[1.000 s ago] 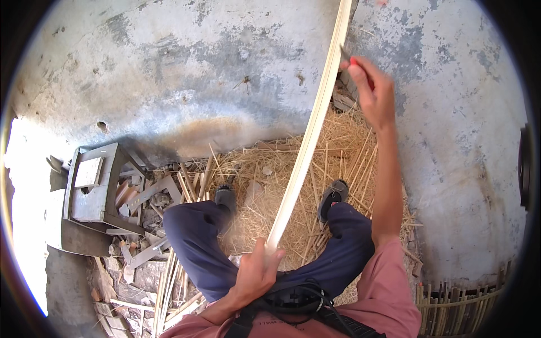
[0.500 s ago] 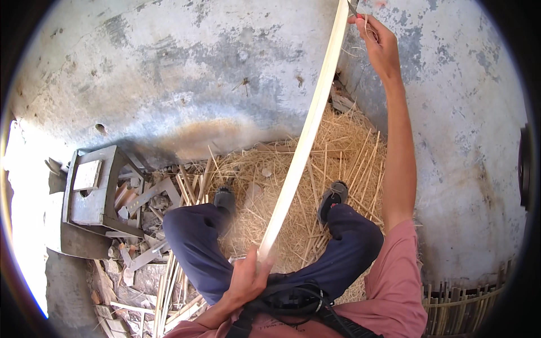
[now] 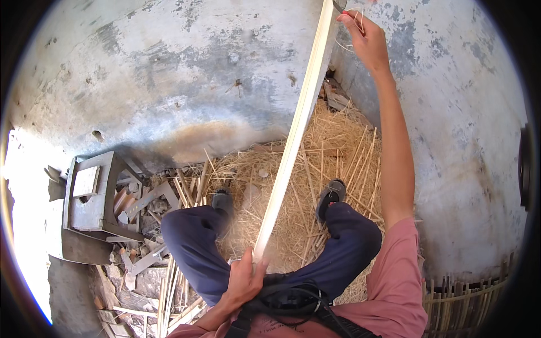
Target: The person uses a utility knife to shave thin strips of wood from a long piece of bamboo, repeatedly running the blade down the edge of the wood while holding it by hand.
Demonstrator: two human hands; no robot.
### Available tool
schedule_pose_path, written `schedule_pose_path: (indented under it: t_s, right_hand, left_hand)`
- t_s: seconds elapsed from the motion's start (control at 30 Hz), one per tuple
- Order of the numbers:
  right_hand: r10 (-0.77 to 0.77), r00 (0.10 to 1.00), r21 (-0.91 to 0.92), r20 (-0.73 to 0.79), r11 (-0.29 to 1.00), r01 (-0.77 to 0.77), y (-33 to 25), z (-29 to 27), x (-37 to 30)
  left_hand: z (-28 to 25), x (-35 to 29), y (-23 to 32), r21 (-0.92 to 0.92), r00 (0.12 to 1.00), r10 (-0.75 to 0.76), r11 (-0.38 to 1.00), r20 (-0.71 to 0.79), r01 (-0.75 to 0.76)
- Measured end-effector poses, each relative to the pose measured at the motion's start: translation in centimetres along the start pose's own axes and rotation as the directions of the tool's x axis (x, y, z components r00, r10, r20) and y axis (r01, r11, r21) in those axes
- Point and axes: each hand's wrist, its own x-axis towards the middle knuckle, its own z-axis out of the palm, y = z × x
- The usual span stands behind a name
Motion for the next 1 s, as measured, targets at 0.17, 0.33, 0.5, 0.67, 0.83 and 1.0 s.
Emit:
schedule_pose_path:
  t_s: [0.17,0.33,0.5,0.67,0.83,1.0]
  right_hand:
    - [0.141,0.945,0.367,0.294,0.897,-0.248,-0.9,-1.3,-0.3]
    - [0.145,0.897,0.837,0.418,0.323,-0.443,0.1,-2.8,-1.3]
    - [0.308,0.810,0.740,0.498,0.336,-0.583,2.1,-2.8,-7.1]
    - [0.392,0.400,-0.389,0.829,0.917,-0.092,6.8,-0.2,-20.5]
    - [0.765,0.312,-0.693,0.564,0.643,-0.325,6.4,-1.3,-25.3]
    - [0.595,0.765,-0.164,0.246,0.804,-0.572,7.3,-4.1,-28.0]
  left_hand:
    - [-0.6,0.6,0.0,-0.068,0.997,-0.063,0.995,0.053,0.066]
    - [-0.3,0.5,-0.9,-0.194,0.992,-0.024,0.980,0.120,0.047]
    - [0.0,0.7,-0.8,-0.274,0.991,-0.008,0.961,0.136,0.046]
    - [-0.3,1.0,-0.1,-0.247,0.990,-0.029,0.967,0.141,0.064]
    - [-0.6,1.2,-0.2,-0.256,0.985,-0.042,0.963,0.168,0.085]
    - [-0.3,1.3,-0.4,-0.294,0.975,-0.061,0.948,0.211,0.123]
